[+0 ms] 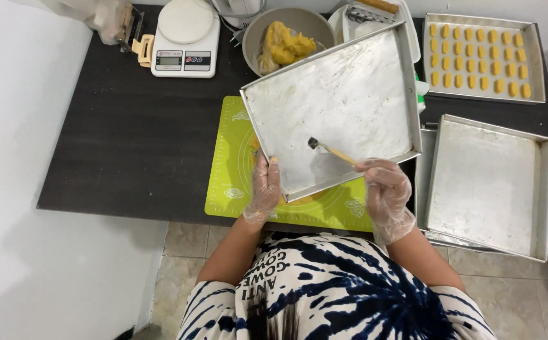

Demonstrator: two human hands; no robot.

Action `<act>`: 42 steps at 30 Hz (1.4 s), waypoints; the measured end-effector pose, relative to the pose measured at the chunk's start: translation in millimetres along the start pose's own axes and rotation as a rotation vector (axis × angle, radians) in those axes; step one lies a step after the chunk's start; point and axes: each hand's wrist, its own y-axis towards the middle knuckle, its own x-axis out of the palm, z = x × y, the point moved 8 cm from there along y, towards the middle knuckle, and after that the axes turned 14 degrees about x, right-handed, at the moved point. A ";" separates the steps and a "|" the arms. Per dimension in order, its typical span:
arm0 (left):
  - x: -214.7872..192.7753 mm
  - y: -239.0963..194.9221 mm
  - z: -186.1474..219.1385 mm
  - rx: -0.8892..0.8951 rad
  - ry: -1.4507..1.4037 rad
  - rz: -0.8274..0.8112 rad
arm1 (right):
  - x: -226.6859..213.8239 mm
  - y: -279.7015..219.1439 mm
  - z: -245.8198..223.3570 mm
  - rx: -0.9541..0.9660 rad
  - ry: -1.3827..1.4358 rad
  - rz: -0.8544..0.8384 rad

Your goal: The person brushes a baking tray with a liquid using a pastry brush, then uses a multi-slot metal cutter to cut small dough pieces from a rolled sheet and places them onto the tray.

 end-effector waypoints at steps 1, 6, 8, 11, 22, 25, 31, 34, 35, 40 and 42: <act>2.1 1.1 3.8 0.001 0.000 -0.001 | 8.8 -9.7 1.8 0.000 0.000 0.001; 4.8 -4.5 -9.4 0.013 0.050 -0.024 | 50.2 -39.5 -29.7 -0.141 0.207 -0.348; 3.9 -5.0 -8.9 -0.003 0.040 -0.026 | 39.7 -27.1 -17.5 -0.122 0.170 -0.284; 4.9 -4.2 -3.6 -0.024 0.019 -0.016 | 24.4 -13.5 -14.3 -0.043 0.098 -0.209; -21.7 6.9 12.8 -0.100 0.010 0.024 | -22.7 -5.9 1.7 0.136 0.059 -0.091; -45.3 1.3 6.5 -0.142 0.017 0.062 | -71.6 25.8 -4.1 0.279 -0.016 0.016; -69.5 2.6 24.2 -0.181 0.134 0.128 | -114.0 103.9 6.4 0.053 -0.211 -0.016; -71.1 -1.5 22.6 -0.192 0.070 0.199 | -102.6 135.5 41.7 0.071 -0.427 -0.028; -71.1 -3.1 20.2 -0.197 0.099 0.194 | -95.9 146.6 52.0 0.064 -0.384 -0.055; -69.2 -4.2 25.0 -0.116 0.121 0.158 | -55.8 180.0 108.6 0.028 -0.198 -0.102; -71.5 -5.4 22.3 -0.138 0.119 0.171 | -41.2 187.7 146.6 0.240 -0.134 -0.135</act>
